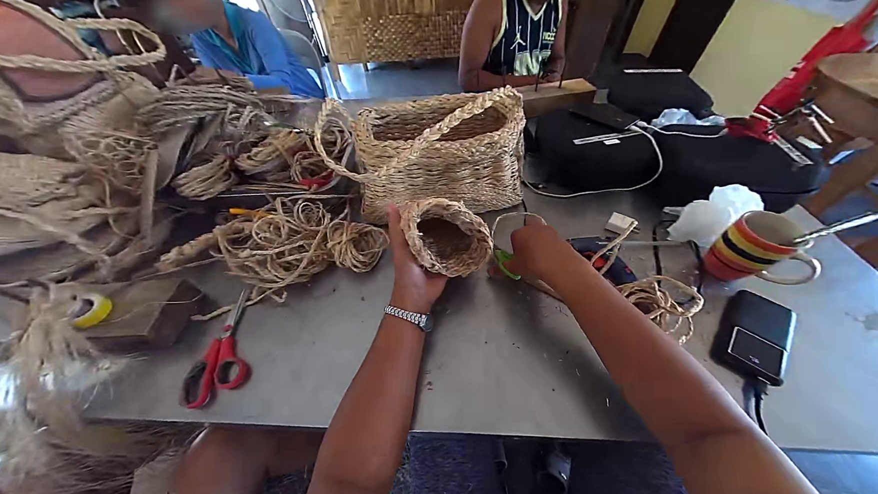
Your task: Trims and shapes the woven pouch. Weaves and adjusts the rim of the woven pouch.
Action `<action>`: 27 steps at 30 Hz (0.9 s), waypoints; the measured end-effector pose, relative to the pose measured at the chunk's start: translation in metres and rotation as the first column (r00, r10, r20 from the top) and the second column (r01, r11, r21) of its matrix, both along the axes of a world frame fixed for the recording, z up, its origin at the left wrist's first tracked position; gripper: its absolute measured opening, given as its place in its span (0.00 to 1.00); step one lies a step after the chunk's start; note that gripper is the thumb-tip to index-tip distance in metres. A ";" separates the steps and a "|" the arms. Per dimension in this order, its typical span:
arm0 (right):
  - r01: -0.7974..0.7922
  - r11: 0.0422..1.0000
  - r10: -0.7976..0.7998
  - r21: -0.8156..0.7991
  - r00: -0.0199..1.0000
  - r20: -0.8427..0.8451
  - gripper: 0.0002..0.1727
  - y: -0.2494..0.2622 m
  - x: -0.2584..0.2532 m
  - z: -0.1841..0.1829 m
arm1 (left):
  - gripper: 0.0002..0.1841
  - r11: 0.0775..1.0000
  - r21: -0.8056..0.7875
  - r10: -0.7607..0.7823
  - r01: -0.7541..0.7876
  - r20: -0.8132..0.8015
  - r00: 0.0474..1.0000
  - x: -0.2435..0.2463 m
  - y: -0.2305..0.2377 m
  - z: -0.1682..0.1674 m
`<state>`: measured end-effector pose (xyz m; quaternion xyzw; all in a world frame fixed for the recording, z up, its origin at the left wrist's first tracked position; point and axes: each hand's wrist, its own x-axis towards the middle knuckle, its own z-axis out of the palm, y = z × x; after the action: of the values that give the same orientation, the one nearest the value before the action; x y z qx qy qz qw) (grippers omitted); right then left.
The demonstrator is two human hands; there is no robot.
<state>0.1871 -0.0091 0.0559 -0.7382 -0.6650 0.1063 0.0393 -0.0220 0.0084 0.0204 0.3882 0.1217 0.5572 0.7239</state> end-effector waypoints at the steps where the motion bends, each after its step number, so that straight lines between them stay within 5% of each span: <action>1: 0.002 0.998 0.002 0.055 0.997 -0.074 0.34 0.007 0.004 -0.006 | 0.43 1.000 -0.012 -0.001 0.000 -0.011 1.000 0.000 -0.001 0.001; 6: -0.064 0.995 0.084 0.083 0.961 -0.265 0.16 0.022 0.021 -0.023 | 0.40 0.992 -0.123 0.026 -0.028 -0.018 1.000 0.002 -0.002 0.008; 11: -0.228 0.974 0.190 -0.014 0.844 -0.501 0.12 0.016 0.036 -0.010 | 0.40 0.993 -0.115 0.024 -0.018 0.049 0.998 0.012 0.012 0.007; 14: -0.215 0.941 0.333 0.261 0.730 -0.597 0.23 0.007 0.033 0.007 | 0.36 0.998 -0.006 0.070 -0.070 -0.020 0.997 0.015 0.003 0.004; 16: -0.238 0.909 0.415 0.343 0.596 -0.687 0.40 -0.002 0.022 0.020 | 0.34 0.994 0.056 0.095 -0.093 -0.045 0.994 0.017 -0.005 0.003; 18: -0.274 0.862 0.501 0.427 0.592 -0.631 0.49 -0.006 0.009 0.021 | 0.33 0.994 0.059 0.092 -0.089 -0.051 0.995 0.018 -0.013 0.005; 21: -0.291 0.650 0.653 0.702 0.686 -0.321 0.29 -0.002 0.000 0.011 | 0.26 0.996 0.048 0.073 -0.070 -0.082 0.994 0.023 -0.018 0.006; 24: -0.329 0.531 0.705 0.781 0.683 -0.192 0.27 0.000 0.006 0.011 | 0.22 0.996 0.060 0.066 -0.059 -0.123 0.990 0.022 -0.022 0.009; 27: -0.323 0.508 0.719 0.799 0.669 -0.187 0.26 0.001 0.013 0.014 | 0.15 0.999 0.037 0.045 -0.040 -0.158 0.986 0.021 -0.021 0.009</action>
<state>0.2004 -0.0084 0.0700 -0.3604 -0.8139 0.0357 0.4542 -0.0011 -0.0130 0.0297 0.4410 0.1778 0.5417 0.6931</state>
